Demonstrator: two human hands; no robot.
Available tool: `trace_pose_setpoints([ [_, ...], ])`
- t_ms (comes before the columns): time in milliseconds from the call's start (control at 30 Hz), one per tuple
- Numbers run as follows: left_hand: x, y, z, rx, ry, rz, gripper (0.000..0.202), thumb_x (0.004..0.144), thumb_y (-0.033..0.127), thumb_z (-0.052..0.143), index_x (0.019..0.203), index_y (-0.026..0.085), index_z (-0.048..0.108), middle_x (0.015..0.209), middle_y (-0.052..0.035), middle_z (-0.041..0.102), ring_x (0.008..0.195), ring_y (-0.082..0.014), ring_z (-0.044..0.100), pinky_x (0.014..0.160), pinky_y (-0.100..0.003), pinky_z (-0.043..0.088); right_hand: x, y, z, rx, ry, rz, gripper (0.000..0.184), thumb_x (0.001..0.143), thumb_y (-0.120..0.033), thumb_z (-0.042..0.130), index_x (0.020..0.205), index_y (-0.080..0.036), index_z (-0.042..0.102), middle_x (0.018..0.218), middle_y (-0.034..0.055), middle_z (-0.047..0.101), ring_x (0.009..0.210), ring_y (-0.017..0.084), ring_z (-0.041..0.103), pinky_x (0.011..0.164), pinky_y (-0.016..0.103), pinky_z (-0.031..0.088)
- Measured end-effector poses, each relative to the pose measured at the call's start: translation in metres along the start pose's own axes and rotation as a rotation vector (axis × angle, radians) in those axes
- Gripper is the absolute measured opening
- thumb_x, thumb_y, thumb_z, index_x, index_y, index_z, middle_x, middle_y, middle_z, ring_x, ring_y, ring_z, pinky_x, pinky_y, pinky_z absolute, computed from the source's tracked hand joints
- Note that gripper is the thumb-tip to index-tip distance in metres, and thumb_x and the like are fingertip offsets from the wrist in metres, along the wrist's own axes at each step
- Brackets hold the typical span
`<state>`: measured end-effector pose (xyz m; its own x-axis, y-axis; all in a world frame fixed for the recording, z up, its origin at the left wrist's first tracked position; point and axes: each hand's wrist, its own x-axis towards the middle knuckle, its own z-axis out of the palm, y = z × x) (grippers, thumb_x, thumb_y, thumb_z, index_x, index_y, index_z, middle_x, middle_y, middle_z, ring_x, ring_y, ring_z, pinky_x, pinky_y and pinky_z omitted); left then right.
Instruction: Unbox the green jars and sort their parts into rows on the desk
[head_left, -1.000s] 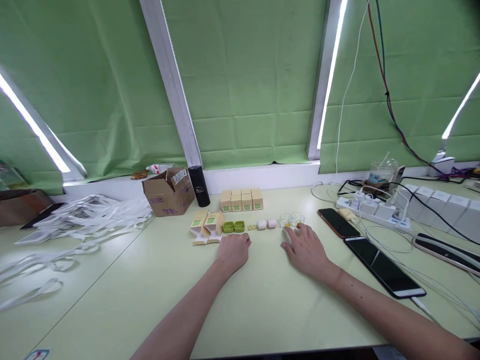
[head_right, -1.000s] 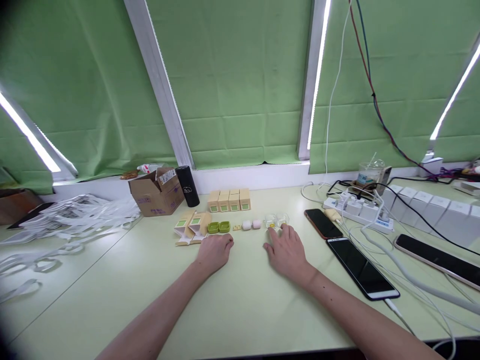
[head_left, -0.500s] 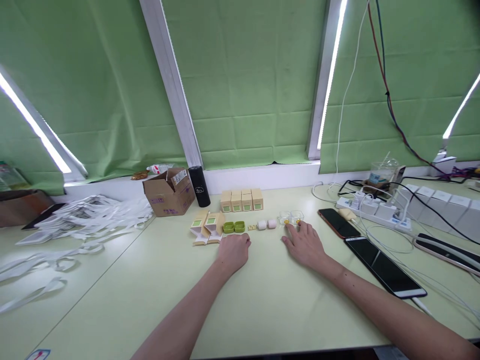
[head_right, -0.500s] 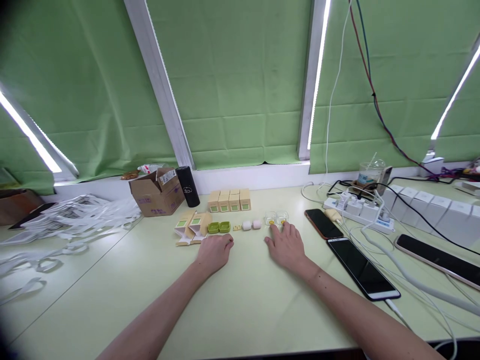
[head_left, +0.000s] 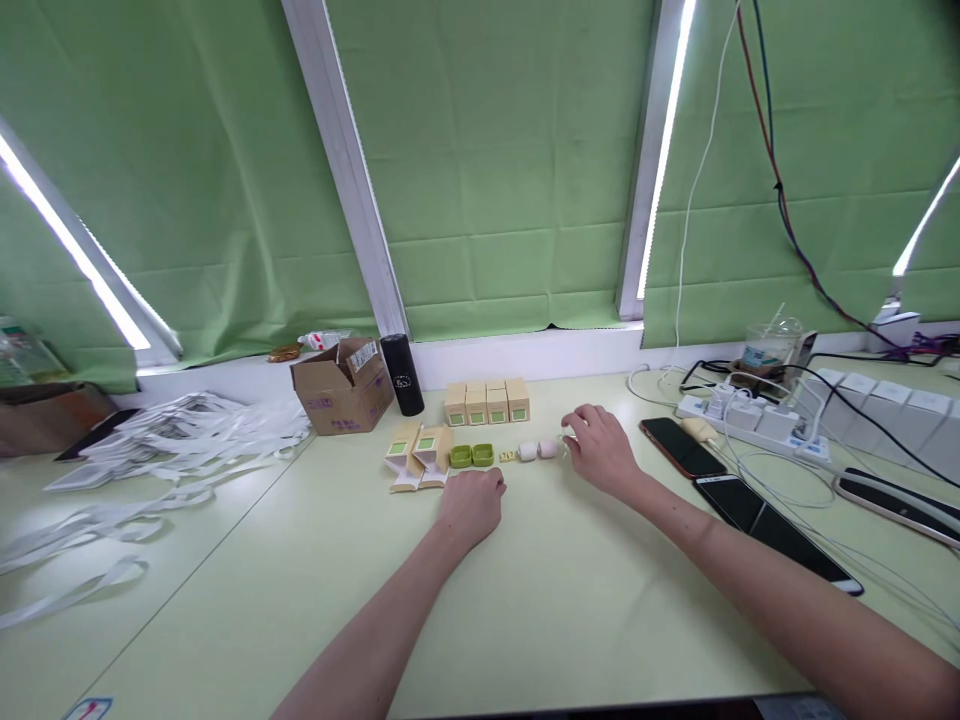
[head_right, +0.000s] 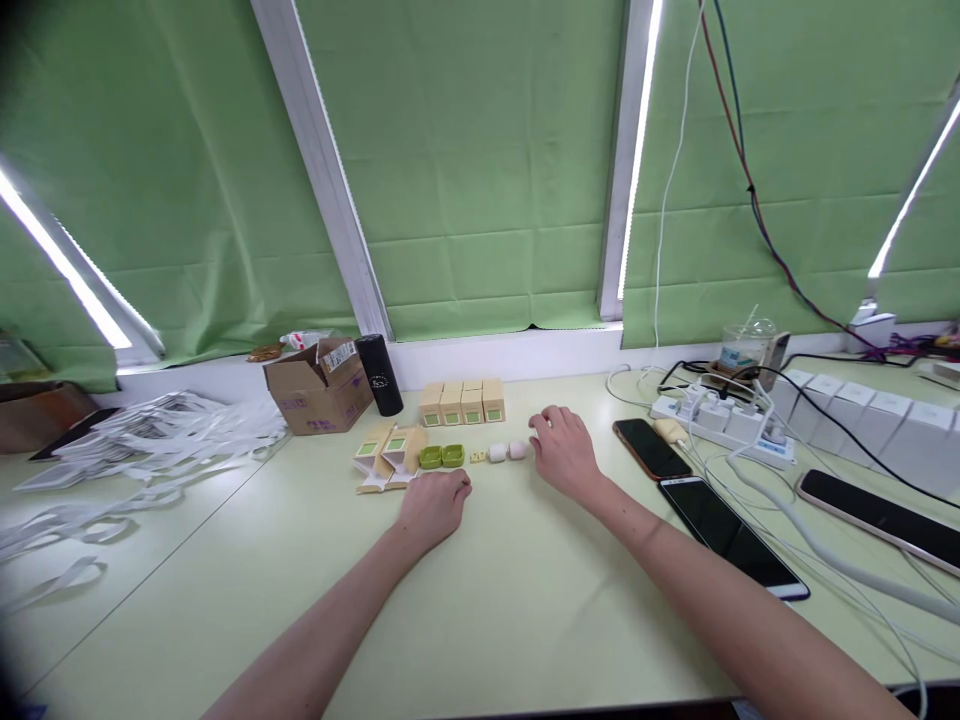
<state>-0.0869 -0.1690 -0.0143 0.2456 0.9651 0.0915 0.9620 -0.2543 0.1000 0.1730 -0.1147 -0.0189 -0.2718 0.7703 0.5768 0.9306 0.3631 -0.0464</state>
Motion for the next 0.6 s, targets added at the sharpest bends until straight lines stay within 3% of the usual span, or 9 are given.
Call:
trace_pose_setpoints([
  [233,0.000,-0.002,0.001,-0.026,0.019,0.010,0.028,0.100,0.025,0.047,0.102,0.021,0.075,0.095,-0.0125,0.079,0.091,-0.0306,0.074,0.076,-0.037,0.048,0.077,0.000,0.030,-0.001,-0.176,0.014,0.041,0.097,-0.016,0.056,0.138,-0.021,0.059,0.134,0.0148,0.062,0.121,0.031,0.054,0.099,0.041,0.043],
  [433,0.000,-0.004,0.003,-0.029,0.019,0.007,0.028,0.100,0.026,0.047,0.101,0.022,0.074,0.096,-0.0110,0.079,0.092,-0.0302,0.074,0.078,-0.037,0.050,0.096,-0.016,0.052,0.000,-0.273,0.028,0.064,0.094,-0.018,0.063,0.154,-0.025,0.042,0.149,0.0192,0.049,0.136,0.035,0.042,0.105,0.045,0.041],
  [600,0.000,-0.005,0.003,-0.029,0.011,0.007,0.028,0.100,0.028,0.048,0.103,0.022,0.075,0.097,-0.0113,0.079,0.093,-0.0302,0.074,0.078,-0.038,0.051,0.102,-0.022,0.056,0.042,-0.318,0.068,0.048,0.093,-0.016,0.063,0.139,-0.025,0.054,0.148,0.0192,0.048,0.138,0.035,0.040,0.102,0.043,0.043],
])
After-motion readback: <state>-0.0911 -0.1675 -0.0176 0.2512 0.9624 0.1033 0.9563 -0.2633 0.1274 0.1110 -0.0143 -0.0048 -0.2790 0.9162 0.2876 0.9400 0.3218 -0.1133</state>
